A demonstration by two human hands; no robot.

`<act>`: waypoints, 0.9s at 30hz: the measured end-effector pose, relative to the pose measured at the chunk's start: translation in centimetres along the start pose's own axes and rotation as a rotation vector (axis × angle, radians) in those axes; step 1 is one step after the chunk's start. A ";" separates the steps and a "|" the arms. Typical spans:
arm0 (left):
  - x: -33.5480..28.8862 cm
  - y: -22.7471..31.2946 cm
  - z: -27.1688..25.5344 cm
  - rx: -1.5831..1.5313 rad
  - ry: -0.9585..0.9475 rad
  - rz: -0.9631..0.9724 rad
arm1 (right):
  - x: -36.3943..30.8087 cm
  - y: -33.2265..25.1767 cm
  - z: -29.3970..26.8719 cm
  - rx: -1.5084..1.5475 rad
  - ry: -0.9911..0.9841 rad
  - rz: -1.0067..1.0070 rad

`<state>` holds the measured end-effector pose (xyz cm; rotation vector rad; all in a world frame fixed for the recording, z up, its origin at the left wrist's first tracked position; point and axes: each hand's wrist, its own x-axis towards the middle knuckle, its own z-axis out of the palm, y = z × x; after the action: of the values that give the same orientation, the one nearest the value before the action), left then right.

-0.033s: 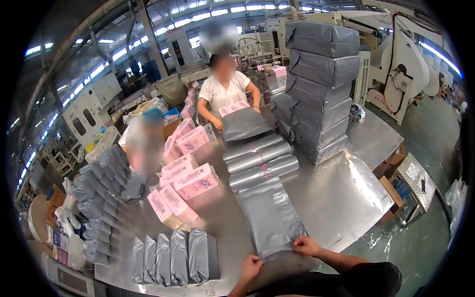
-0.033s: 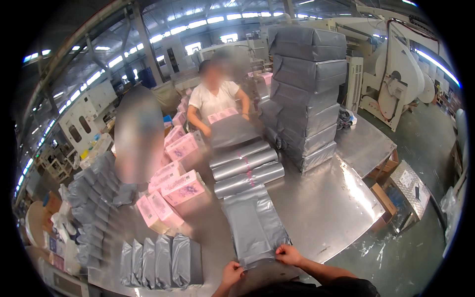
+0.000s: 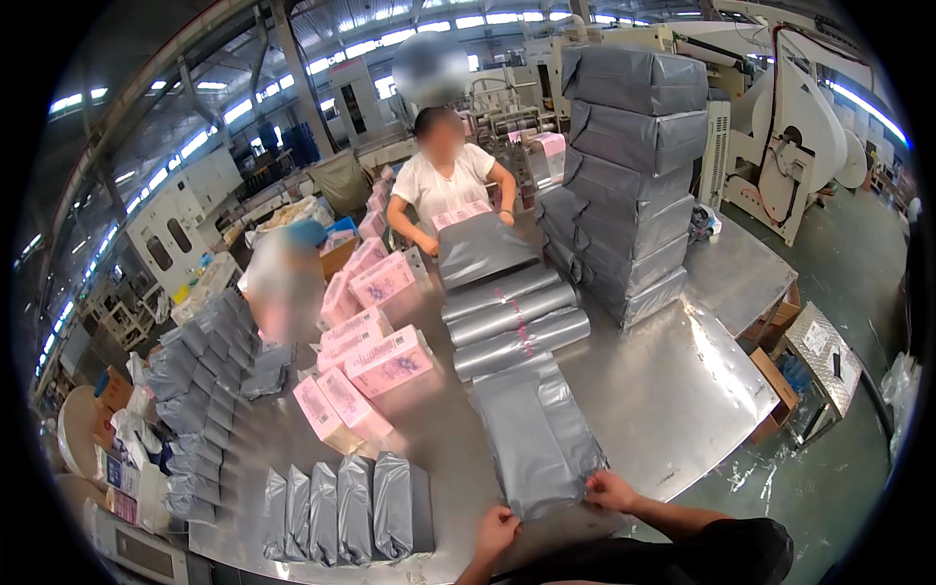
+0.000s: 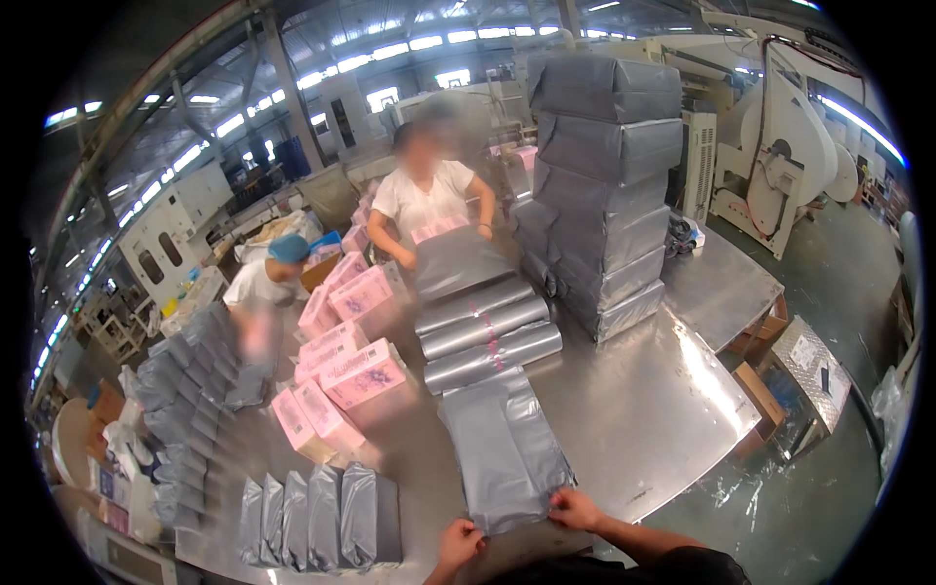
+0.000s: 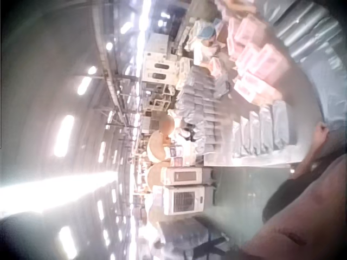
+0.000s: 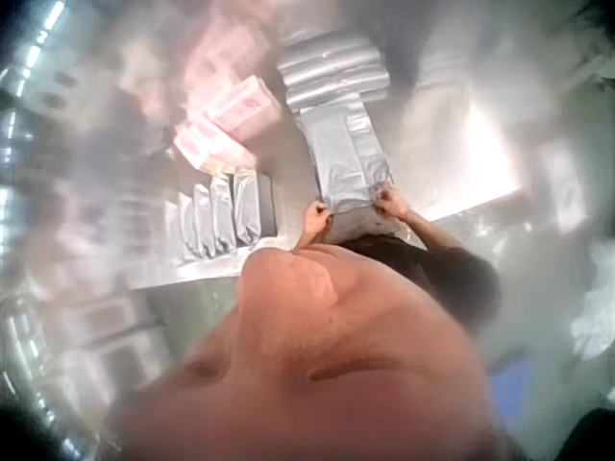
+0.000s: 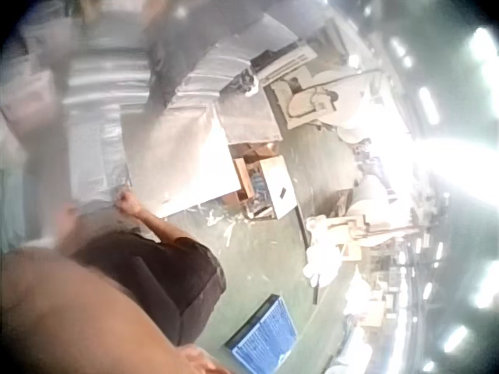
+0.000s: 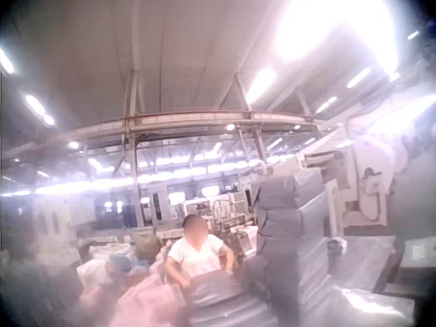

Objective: The person places pink boxes into gray poly mailers on a metal table, folds the mailers closed, and stacks them. Other workers are visible in the background performing similar packaging tasks.

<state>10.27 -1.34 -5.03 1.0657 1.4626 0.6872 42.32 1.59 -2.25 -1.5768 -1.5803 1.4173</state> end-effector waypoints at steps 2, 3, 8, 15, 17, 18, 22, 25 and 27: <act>-0.6 -0.6 1.1 -0.100 0.038 0.049 | -3.3 1.5 -0.2 -0.250 0.071 -0.137; -0.8 -1.1 1.5 -0.154 0.060 0.069 | -3.4 1.5 -0.1 -0.357 0.011 -0.277; 0.6 -1.9 3.3 0.103 0.219 0.232 | -0.8 -4.4 5.1 -0.707 -0.183 -0.706; -0.9 -1.2 3.3 -0.027 0.252 0.073 | 2.7 -7.1 7.3 -0.957 -0.243 -0.326; -1.5 -1.4 3.5 -0.258 0.191 0.036 | 1.9 -5.2 8.1 -0.781 -0.029 -0.628; -1.2 -1.7 3.2 -0.337 0.149 0.048 | 1.8 -4.4 8.4 -0.687 0.083 -0.772; -2.1 -2.6 3.2 -0.577 0.064 0.000 | 2.2 -5.2 9.7 -0.736 0.079 -0.838; -3.3 0.0 3.2 -0.685 0.071 -0.083 | 2.5 -3.7 10.4 -0.717 0.108 -0.875; -3.1 -0.6 2.7 -0.699 0.062 -0.090 | 2.0 -3.6 10.7 -0.708 0.079 -0.898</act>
<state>12.60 -4.78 -4.72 0.4370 1.1688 1.0682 30.97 0.78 -3.31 -0.9268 -2.4350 0.3161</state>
